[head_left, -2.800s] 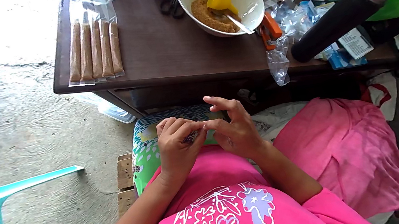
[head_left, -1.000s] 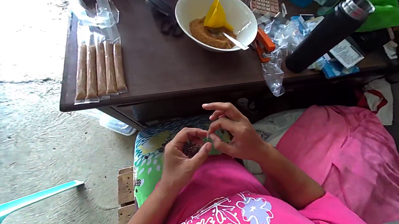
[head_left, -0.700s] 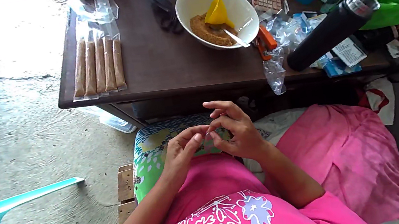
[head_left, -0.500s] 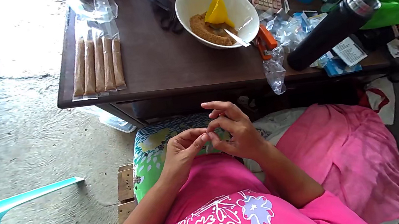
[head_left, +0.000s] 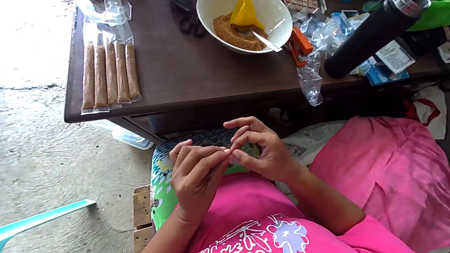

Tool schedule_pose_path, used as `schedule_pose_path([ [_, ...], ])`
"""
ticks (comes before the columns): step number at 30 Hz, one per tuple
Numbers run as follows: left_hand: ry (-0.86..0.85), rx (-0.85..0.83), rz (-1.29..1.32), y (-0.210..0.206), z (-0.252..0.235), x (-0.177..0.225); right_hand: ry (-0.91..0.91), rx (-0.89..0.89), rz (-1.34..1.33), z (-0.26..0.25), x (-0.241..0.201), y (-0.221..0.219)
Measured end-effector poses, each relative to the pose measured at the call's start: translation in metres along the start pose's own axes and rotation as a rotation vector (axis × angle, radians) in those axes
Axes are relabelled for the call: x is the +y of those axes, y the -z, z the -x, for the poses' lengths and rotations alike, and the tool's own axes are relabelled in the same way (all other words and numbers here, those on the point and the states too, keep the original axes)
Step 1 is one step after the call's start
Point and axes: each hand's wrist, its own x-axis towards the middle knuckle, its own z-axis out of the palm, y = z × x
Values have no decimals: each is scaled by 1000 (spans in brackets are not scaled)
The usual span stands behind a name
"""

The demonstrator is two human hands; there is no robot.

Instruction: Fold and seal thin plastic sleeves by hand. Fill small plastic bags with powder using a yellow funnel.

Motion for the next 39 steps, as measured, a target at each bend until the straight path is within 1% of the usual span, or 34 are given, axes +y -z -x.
schedule_pose_path([
  [5, -52, -22, -69, -2, -2, 1, -46, 9, -28, 2, 0, -1],
  [11, 22, -204, 1, 1, -4, 3, 7, -94, -199, 1, 3, 2],
  [13, 49, -198, 50, 2, -4, 3, 3, -87, -190, 0, 3, 3],
  [16, 43, -96, 111, 2, -5, 2, -3, -63, -168, -1, 3, 4],
  [21, 16, -65, 87, 5, -7, 3, -25, -41, -160, -2, 2, 3],
  [26, -46, -51, -14, 8, -9, 2, -70, -24, -129, -3, -1, 4],
  [30, -92, -83, -93, 10, -13, 4, -80, -37, -102, -4, -2, 5],
  [35, -68, -188, -145, 7, -10, 4, -26, -82, -94, -6, -1, 4],
  [39, -47, -264, -105, 6, -10, 3, -4, -144, -261, -5, 7, 4],
])
